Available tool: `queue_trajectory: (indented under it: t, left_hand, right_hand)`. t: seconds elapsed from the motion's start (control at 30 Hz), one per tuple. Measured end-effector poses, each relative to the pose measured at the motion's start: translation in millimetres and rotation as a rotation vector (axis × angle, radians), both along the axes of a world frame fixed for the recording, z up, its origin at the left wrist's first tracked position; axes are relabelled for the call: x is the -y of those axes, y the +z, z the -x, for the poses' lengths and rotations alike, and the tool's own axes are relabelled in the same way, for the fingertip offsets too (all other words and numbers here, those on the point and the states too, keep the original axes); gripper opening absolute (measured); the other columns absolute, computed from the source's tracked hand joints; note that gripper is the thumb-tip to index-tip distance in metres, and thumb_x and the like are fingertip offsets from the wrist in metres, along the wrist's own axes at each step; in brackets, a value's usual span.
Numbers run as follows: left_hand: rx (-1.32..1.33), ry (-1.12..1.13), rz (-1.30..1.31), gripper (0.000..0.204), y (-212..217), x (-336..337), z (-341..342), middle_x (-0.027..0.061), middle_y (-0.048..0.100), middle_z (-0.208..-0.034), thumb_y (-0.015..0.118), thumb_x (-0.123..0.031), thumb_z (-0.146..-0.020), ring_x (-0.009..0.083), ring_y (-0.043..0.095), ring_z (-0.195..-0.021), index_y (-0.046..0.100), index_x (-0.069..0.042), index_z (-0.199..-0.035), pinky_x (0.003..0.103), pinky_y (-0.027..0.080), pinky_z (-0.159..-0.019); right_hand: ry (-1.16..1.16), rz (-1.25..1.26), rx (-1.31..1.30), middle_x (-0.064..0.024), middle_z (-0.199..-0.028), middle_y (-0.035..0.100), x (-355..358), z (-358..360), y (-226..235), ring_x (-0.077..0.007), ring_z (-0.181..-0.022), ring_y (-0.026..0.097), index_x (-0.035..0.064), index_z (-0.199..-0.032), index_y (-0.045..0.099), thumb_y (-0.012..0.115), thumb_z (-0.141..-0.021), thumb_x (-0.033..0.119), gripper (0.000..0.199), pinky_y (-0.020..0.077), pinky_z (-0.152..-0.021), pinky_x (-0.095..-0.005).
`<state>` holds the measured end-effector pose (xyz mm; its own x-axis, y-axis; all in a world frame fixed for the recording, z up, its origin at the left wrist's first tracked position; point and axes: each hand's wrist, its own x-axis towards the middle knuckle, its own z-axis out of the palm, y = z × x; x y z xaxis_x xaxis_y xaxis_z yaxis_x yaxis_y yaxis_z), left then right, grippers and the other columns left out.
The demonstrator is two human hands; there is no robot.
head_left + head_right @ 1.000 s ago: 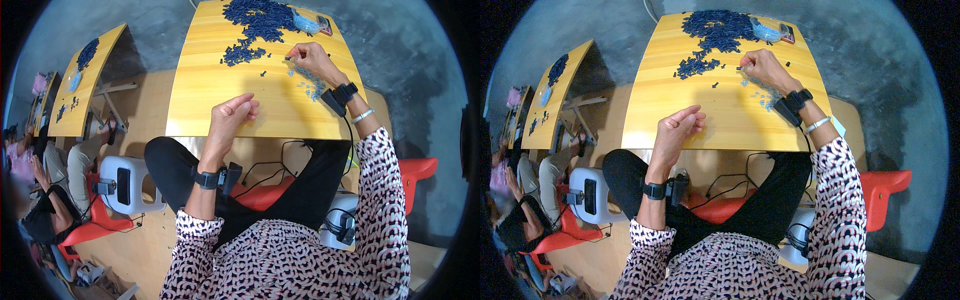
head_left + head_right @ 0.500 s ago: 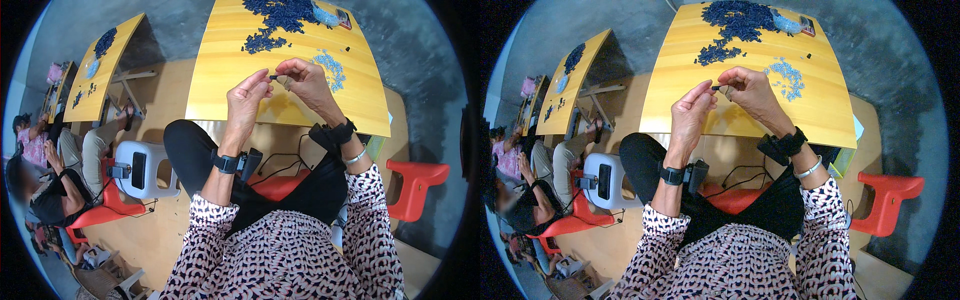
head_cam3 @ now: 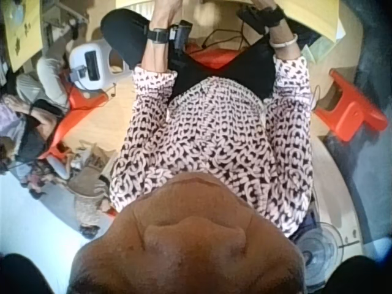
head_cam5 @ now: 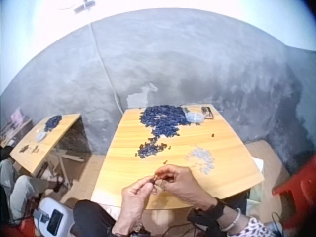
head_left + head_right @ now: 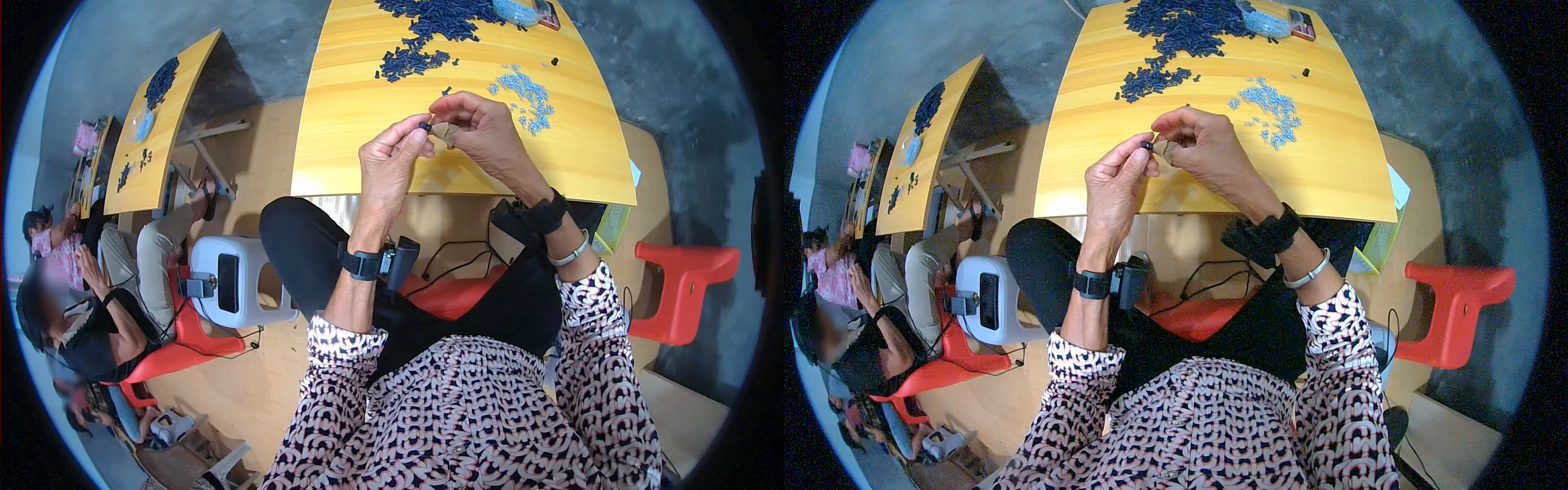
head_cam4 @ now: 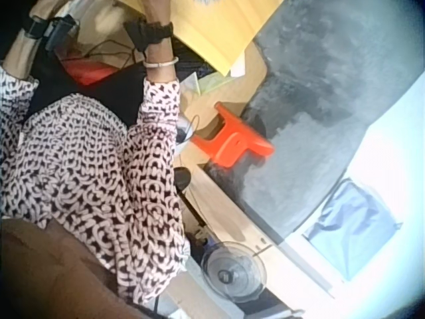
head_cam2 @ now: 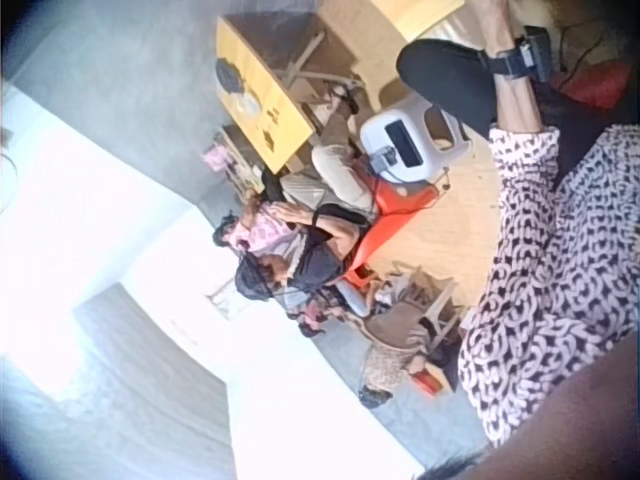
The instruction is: Manually assembling small blue and grey plastic components at a table.
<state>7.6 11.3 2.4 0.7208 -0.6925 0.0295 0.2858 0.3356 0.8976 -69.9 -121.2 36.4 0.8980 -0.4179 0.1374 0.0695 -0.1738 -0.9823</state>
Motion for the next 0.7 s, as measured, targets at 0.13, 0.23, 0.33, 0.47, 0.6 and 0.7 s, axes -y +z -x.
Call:
queue_trajectory:
  t: [0.13,0.23,0.33,0.47,0.6,0.7]
  left_hand:
    - [-0.048,-0.033,0.060,0.020,-5.0,0.5,-1.0,0.0059,0.060,-0.081,0.055,-0.007,-0.088,0.0116,0.055,-0.072,0.060,0.002,-0.105,0.023,0.048,-0.068]
    - [-0.261,-0.091,0.188,0.020,-4.7,-0.5,-1.4,0.0067,0.060,-0.085,0.054,-0.007,-0.088,0.0126,0.055,-0.074,0.059,0.002,-0.105,0.024,0.048,-0.069]
    - [-0.367,-0.151,0.253,0.020,-5.8,-1.1,-2.4,0.0077,0.059,-0.090,0.054,-0.007,-0.088,0.0128,0.054,-0.077,0.057,0.002,-0.105,0.024,0.048,-0.070]
    - [-0.400,-0.196,0.284,0.021,-8.5,-2.3,-2.6,0.0080,0.059,-0.092,0.054,-0.008,-0.088,0.0125,0.053,-0.078,0.057,0.002,-0.106,0.024,0.048,-0.071]
    - [-0.409,-0.207,0.296,0.022,-11.9,-2.2,-3.9,0.0095,0.060,-0.093,0.054,-0.009,-0.089,0.0123,0.056,-0.076,0.056,0.003,-0.107,0.025,0.048,-0.070]
    - [-0.430,-0.218,0.312,0.021,-13.6,-0.9,-3.6,0.0091,0.060,-0.093,0.054,-0.009,-0.089,0.0122,0.055,-0.075,0.057,0.002,-0.106,0.025,0.048,-0.070]
  right_hand:
    - [0.021,-0.038,0.045,-0.0061,-0.088,0.063,-2.4,0.9,-3.3,-0.0090,-0.079,0.058,-0.0024,-0.104,0.058,0.058,-0.074,-0.003,0.030,0.0474,-0.071,-0.0206]
    - [-0.024,-0.096,-0.024,-0.0064,-0.086,0.063,-6.1,8.3,5.4,-0.0088,-0.077,0.058,-0.0025,-0.106,0.058,0.058,-0.075,-0.003,0.031,0.0474,-0.070,-0.0205]
    - [-0.065,-0.055,0.020,-0.0054,-0.083,0.063,-4.4,15.6,-5.6,-0.0077,-0.074,0.057,-0.0017,-0.104,0.060,0.059,-0.076,-0.001,0.028,0.0466,-0.067,-0.0203]
    - [-0.099,0.043,-0.037,-0.0037,-0.080,0.064,-2.4,23.8,-10.8,-0.0068,-0.073,0.056,-0.0009,-0.099,0.062,0.061,-0.077,0.001,0.023,0.0454,-0.064,-0.0200]
    - [-0.113,0.044,-0.082,-0.0030,-0.081,0.064,-3.8,29.8,-13.0,-0.0066,-0.072,0.055,-0.0004,-0.096,0.064,0.063,-0.078,0.004,0.019,0.0449,-0.063,-0.0207]
    - [-0.116,0.075,-0.093,-0.0031,-0.081,0.065,0.6,34.7,-25.5,-0.0068,-0.072,0.055,-0.0005,-0.096,0.064,0.062,-0.078,0.005,0.019,0.0452,-0.063,-0.0213]
